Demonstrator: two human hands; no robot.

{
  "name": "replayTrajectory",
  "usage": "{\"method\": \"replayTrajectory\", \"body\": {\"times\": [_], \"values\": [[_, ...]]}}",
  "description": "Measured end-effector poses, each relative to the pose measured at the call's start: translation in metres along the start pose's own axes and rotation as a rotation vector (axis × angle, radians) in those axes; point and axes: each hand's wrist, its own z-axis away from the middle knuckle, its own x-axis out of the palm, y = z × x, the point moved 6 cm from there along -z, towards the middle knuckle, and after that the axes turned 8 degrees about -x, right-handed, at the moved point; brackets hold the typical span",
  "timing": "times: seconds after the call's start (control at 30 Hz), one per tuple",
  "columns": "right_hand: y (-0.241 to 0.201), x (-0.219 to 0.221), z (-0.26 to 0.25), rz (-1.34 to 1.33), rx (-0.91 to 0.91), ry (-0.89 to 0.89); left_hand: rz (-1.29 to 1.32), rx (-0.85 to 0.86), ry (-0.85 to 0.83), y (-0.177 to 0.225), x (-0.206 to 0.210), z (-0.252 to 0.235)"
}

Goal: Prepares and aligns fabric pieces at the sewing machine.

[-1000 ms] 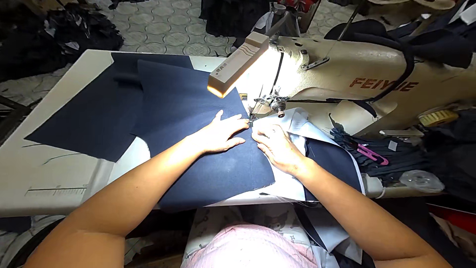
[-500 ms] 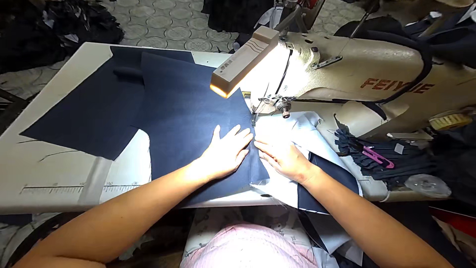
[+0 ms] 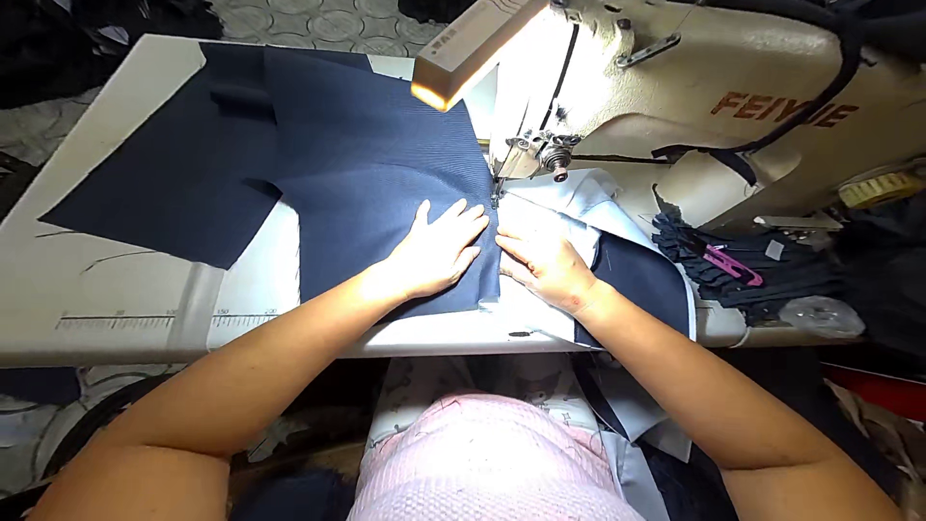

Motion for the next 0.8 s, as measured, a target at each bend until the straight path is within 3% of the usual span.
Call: {"method": "replayTrajectory", "body": {"times": [0.23, 0.4, 0.63, 0.8], "values": [[-0.01, -0.006, 0.012, 0.006, -0.072, -0.016, 0.006, 0.108, 0.042, 0.016, 0.004, 0.026], [0.001, -0.005, 0.01, -0.05, -0.09, -0.006, 0.006, 0.103, 0.035, 0.008, 0.002, 0.018], [0.006, -0.001, -0.016, 0.02, 0.109, -0.166, -0.011, 0.032, 0.001, -0.005, -0.004, -0.006], [0.009, 0.004, -0.008, -0.036, 0.108, -0.02, -0.032, 0.036, -0.029, -0.003, -0.002, -0.003]]}}
